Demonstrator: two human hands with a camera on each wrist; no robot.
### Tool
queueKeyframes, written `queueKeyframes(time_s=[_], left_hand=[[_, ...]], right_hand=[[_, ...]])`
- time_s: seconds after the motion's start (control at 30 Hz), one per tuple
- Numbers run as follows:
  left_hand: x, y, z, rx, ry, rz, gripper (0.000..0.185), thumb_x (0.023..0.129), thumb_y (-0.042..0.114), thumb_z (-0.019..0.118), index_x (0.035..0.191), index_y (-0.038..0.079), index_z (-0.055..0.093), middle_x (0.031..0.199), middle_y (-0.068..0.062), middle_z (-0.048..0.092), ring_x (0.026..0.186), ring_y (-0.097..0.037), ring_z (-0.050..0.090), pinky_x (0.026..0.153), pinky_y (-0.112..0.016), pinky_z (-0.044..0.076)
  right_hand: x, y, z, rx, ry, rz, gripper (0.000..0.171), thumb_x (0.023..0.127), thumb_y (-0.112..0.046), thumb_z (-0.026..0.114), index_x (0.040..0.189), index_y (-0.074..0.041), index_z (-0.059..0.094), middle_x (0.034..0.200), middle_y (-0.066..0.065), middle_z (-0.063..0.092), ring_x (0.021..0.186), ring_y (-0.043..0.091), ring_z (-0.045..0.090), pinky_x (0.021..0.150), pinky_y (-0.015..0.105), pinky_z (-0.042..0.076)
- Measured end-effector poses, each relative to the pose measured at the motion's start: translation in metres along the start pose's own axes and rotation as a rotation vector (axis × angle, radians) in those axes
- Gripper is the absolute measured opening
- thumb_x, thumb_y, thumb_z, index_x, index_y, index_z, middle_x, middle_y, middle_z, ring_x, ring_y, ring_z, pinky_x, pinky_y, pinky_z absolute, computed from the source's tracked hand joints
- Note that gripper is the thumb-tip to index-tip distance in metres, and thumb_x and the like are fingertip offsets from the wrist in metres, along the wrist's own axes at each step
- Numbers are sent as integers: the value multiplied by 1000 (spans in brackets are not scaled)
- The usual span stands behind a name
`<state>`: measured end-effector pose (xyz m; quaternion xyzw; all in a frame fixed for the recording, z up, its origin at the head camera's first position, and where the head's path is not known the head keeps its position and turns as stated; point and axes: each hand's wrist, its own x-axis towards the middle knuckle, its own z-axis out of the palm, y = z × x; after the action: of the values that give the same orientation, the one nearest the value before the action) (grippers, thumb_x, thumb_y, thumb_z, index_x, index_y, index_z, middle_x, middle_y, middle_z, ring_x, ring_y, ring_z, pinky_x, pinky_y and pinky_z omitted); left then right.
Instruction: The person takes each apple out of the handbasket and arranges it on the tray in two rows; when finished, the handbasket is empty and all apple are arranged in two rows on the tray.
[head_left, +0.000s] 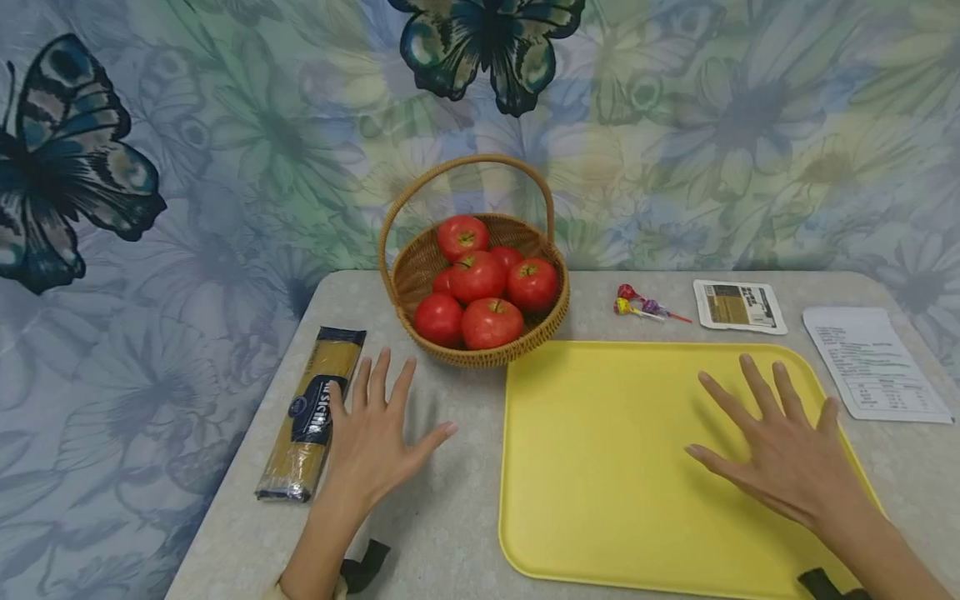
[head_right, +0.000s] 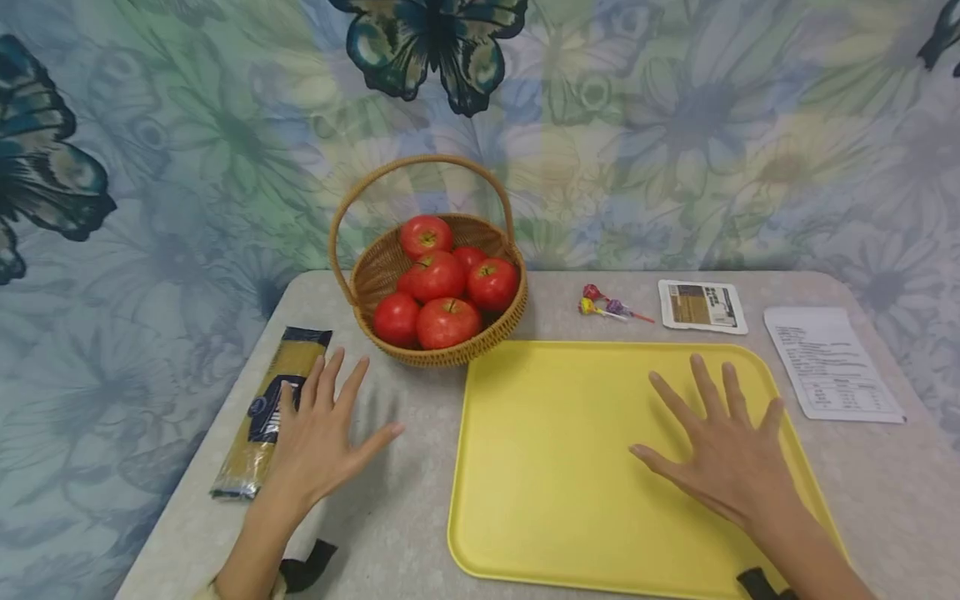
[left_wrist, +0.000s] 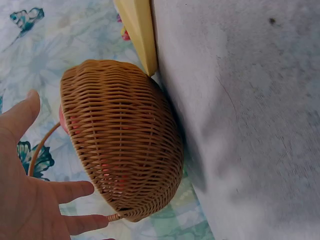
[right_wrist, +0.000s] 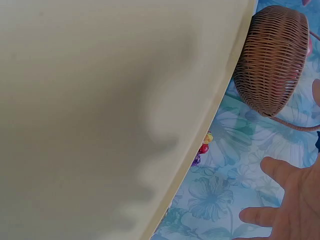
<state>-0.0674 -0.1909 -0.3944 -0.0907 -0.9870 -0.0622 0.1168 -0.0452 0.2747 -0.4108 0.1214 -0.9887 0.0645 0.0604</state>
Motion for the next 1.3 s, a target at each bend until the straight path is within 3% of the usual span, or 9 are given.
queueKeyframes(time_s=[0.23, 0.4, 0.57, 0.73, 0.87, 1.0, 1.3], left_hand=[[4, 2, 1, -19, 7, -2, 98, 78, 78, 56, 152, 18, 34, 159, -18, 26, 146, -43, 23, 108, -76, 18], [14, 1, 2, -198, 91, -47, 91, 79, 65, 69, 147, 11, 41, 152, -22, 35, 137, -45, 37, 105, -72, 29], [30, 0, 4, -440, 215, -97, 85, 78, 49, 79, 143, 6, 43, 149, -24, 39, 132, -44, 43, 101, -67, 38], [48, 5, 9, -614, 221, -150, 85, 78, 49, 79, 143, 9, 42, 152, -20, 32, 139, -41, 37, 104, -65, 38], [59, 8, 21, -724, 197, -182, 82, 79, 48, 80, 142, 11, 42, 154, -18, 29, 142, -35, 32, 105, -60, 40], [64, 8, 34, -784, 219, -184, 78, 78, 42, 82, 137, 10, 44, 155, -18, 26, 142, -30, 32, 98, -52, 47], [66, 6, 51, -895, 291, -180, 60, 77, 32, 85, 121, 9, 50, 156, -16, 22, 142, -29, 30, 94, -51, 53]], right_hand=[[3, -2, -3, -7, -10, -2, 92, 80, -70, 63, 155, -39, 19, 164, 17, 11, 145, 52, 14, 89, 88, 14], [17, -11, -10, 47, 10, -44, 92, 79, -67, 66, 154, -38, 23, 165, 12, 9, 145, 51, 17, 95, 83, 19], [51, -38, -23, 164, 91, -199, 87, 78, -57, 75, 151, -31, 36, 162, 12, 20, 139, 50, 30, 100, 74, 29], [102, -77, -30, 284, 164, -392, 74, 78, -48, 78, 142, -24, 49, 153, 14, 38, 130, 41, 48, 99, 63, 41], [138, -108, -31, 395, 113, -458, 62, 83, -45, 76, 136, -24, 53, 150, 13, 44, 124, 38, 54, 93, 56, 50], [169, -131, -26, 480, 29, -502, 59, 85, -46, 74, 136, -23, 54, 146, 10, 47, 125, 34, 54, 94, 51, 51], [210, -156, -13, 528, -111, -508, 57, 86, -49, 71, 134, -23, 54, 131, 6, 55, 115, 25, 58, 95, 47, 51]])
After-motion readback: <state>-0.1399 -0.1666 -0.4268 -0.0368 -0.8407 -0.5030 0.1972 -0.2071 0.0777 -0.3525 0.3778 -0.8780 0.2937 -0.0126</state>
